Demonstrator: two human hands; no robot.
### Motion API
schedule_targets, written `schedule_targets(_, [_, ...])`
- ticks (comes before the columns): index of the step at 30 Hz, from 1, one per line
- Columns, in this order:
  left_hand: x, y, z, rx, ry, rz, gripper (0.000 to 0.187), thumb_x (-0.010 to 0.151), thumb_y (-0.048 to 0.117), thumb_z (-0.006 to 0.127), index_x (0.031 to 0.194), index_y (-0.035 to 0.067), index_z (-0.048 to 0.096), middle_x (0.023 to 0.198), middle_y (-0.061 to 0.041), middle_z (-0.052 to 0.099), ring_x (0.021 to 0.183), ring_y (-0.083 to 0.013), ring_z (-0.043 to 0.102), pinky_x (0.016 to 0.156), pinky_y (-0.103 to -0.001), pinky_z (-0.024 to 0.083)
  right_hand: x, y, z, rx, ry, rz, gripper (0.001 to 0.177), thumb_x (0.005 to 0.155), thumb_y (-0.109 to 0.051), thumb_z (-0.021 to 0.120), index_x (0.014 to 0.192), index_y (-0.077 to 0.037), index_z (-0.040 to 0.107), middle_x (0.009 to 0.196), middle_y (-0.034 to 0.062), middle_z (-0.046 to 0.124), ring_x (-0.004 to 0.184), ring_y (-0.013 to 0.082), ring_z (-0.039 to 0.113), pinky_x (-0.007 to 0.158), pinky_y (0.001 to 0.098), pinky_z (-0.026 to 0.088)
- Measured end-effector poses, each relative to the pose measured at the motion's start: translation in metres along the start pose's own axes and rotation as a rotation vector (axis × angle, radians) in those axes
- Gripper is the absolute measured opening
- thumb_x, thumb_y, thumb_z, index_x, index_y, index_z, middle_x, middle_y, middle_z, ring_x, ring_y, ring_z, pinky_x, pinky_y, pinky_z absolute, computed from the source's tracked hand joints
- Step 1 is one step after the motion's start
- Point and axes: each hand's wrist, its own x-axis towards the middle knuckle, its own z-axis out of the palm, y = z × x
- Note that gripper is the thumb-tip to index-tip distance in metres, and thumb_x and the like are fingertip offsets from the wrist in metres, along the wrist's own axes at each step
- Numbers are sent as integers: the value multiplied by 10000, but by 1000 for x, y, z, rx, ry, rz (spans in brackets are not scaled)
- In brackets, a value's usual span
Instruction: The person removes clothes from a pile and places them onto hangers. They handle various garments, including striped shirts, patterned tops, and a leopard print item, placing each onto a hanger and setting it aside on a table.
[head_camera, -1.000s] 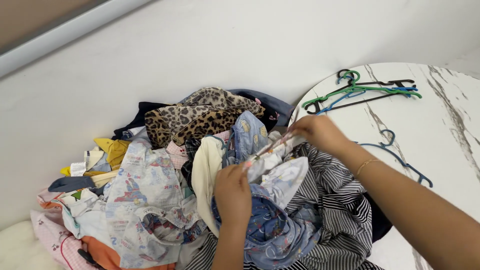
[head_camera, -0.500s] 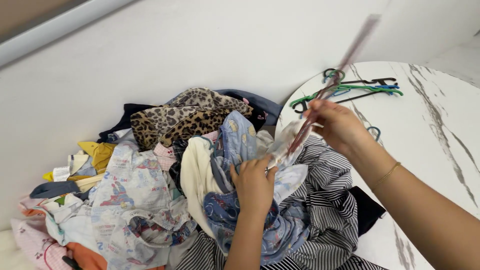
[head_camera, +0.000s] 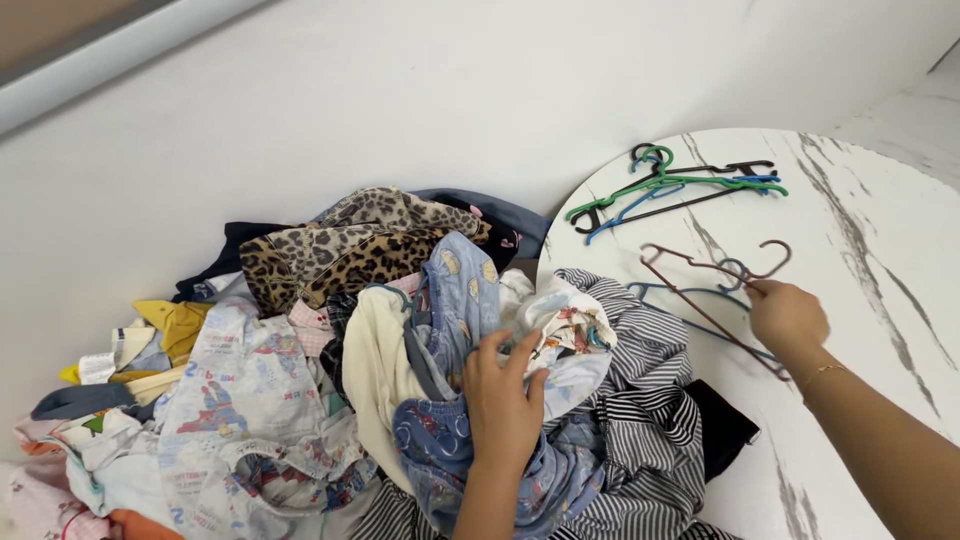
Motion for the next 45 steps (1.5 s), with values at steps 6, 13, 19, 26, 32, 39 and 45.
schedule_targets(6, [-1, -10, -11, -364, 131, -185, 521, 965, 111, 625, 1470, 109, 498, 1521, -205, 381, 1410, -389, 404, 1110, -473, 377, 1, 26, 34, 74, 215, -140, 564, 837, -254, 796, 1233, 108, 622, 1330, 370, 451, 1138, 511, 475, 904, 520, 489])
schedule_targets(13, [7, -11, -55, -748, 417, -80, 505, 971, -32, 496, 1474, -5, 471, 1599, -178, 389, 1499, -323, 417, 1235, -448, 327, -121, -147, -29, 663, 132, -581, 319, 810, 64, 626, 1105, -57, 623, 1286, 215, 467, 1002, 274, 598, 804, 353, 583])
schedule_targets(19, [3, 25, -103, -816, 532, 48, 413, 1022, -41, 479, 1434, -15, 484, 1610, -173, 390, 1502, -295, 447, 1277, -448, 340, -247, -253, -129, 659, -11, -1471, 477, 810, 15, 733, 1273, -77, 663, 1301, 100, 646, 1160, 309, 621, 961, 412, 518])
schedule_targets(26, [2, 30, -131, -191, 474, 16, 442, 938, -13, 567, 1377, 36, 550, 1521, -171, 457, 1425, -344, 464, 1128, -444, 422, -238, -285, -161, 425, 194, -1402, 317, 788, -12, 755, 1096, -85, 756, 1100, 88, 731, 898, 278, 723, 759, 365, 591])
schedule_targets(32, [4, -11, -111, 320, 298, 70, 190, 827, 217, 773, 998, 134, 779, 1094, -47, 584, 1042, -282, 552, 921, -491, 416, -218, -278, -183, 439, -334, -1121, 175, 826, -50, 734, 988, -68, 796, 940, 82, 789, 650, 154, 771, 642, 298, 629])
schedule_targets(39, [-12, -46, -126, 263, 323, -13, 142, 888, 215, 750, 943, 86, 775, 996, -59, 586, 955, -284, 506, 829, -411, 449, -145, -234, -159, 1032, -401, -547, 143, 975, -25, 636, 1055, 54, 723, 920, 129, 755, 774, 166, 757, 749, 299, 652])
schedule_targets(45, [-12, -49, -159, 314, 638, -63, 217, 968, 251, 705, 921, 41, 738, 963, -45, 687, 956, -271, 562, 939, -453, 408, -148, -206, -90, 807, -597, -431, 203, 923, -36, 660, 1077, 66, 746, 842, 173, 774, 708, 213, 759, 705, 341, 643])
